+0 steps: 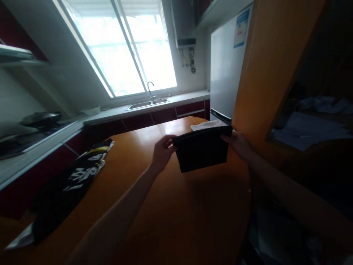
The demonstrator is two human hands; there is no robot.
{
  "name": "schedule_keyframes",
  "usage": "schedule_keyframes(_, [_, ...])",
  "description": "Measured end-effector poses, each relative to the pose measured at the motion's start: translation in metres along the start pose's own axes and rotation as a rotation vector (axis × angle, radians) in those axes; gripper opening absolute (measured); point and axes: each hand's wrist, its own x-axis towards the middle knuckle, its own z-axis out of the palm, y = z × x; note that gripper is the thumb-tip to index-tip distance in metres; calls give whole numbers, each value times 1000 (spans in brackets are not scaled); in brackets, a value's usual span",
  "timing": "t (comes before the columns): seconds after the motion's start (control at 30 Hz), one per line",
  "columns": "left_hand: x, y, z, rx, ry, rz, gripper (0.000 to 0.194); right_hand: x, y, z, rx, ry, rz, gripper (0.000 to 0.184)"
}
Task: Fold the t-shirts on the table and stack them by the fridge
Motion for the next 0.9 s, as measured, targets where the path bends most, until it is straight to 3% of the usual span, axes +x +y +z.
schedule_keyframes(0.2, [71, -13, 78, -93, -51, 82, 26, 70, 8, -63, -25, 99, -97, 35])
schedule_keyframes(0.37, [115, -31, 114, -225, -70, 21, 32, 126, 15, -87, -64, 110, -87, 38])
schedule_keyframes(0.53, [155, -72, 131, -376, -5, -310, 31, 183, 39, -69, -142, 82, 124, 31])
schedule_keyframes(0.67, [175, -113, 140, -287, 41, -576, 22, 211, 74, -40, -308, 93, 326, 28])
schedule_keyframes(0.9, [196, -158, 137, -220, -14, -618, 33, 241, 128, -24, -453, 132, 405, 42])
